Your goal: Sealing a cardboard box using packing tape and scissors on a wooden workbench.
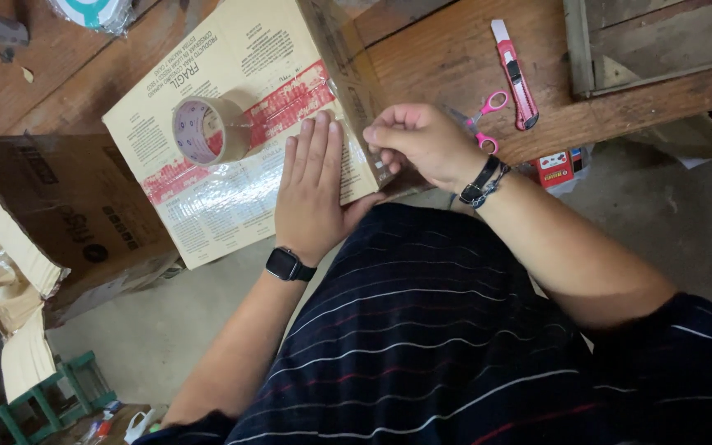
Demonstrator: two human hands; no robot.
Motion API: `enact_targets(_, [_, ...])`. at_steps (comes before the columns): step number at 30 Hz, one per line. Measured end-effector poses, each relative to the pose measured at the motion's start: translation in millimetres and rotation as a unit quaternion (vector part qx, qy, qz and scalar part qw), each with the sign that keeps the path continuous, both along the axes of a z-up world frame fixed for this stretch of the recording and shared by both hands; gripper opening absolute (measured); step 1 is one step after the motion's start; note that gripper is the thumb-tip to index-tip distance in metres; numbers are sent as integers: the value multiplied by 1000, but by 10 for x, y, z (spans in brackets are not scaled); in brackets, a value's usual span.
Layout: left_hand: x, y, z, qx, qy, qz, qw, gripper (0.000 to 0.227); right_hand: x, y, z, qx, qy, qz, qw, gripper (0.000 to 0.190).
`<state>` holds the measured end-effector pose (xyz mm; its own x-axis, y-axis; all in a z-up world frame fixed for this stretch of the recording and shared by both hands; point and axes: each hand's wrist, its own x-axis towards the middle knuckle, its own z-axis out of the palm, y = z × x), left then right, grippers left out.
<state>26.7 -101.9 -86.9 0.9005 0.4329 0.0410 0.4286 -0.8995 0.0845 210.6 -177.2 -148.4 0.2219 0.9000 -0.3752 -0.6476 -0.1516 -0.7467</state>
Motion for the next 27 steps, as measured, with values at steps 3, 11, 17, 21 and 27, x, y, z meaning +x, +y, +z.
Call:
enact_targets(3, [-5,-18,-14,5,3,2,1000,114,-43,-6,-36,-11,18,-3,1000,7])
enact_targets(11, [0,-30,-26,9,9,-1,1000,113,-59,-30,25,-32,-45,-6,998,10])
enact_targets(17, [24,-54,-14,6,17,5,1000,113,-94,8,-102,-30,-49,4,998,12])
enact_targets(21, [14,-70,-29,15,19,2,1000,113,-113,-85,-157,-115,-97,22,988,19])
enact_targets(27, [9,-21,-106,17,-4,-9,1000,109,-286,-304,-98,30,-476,-101,873,52])
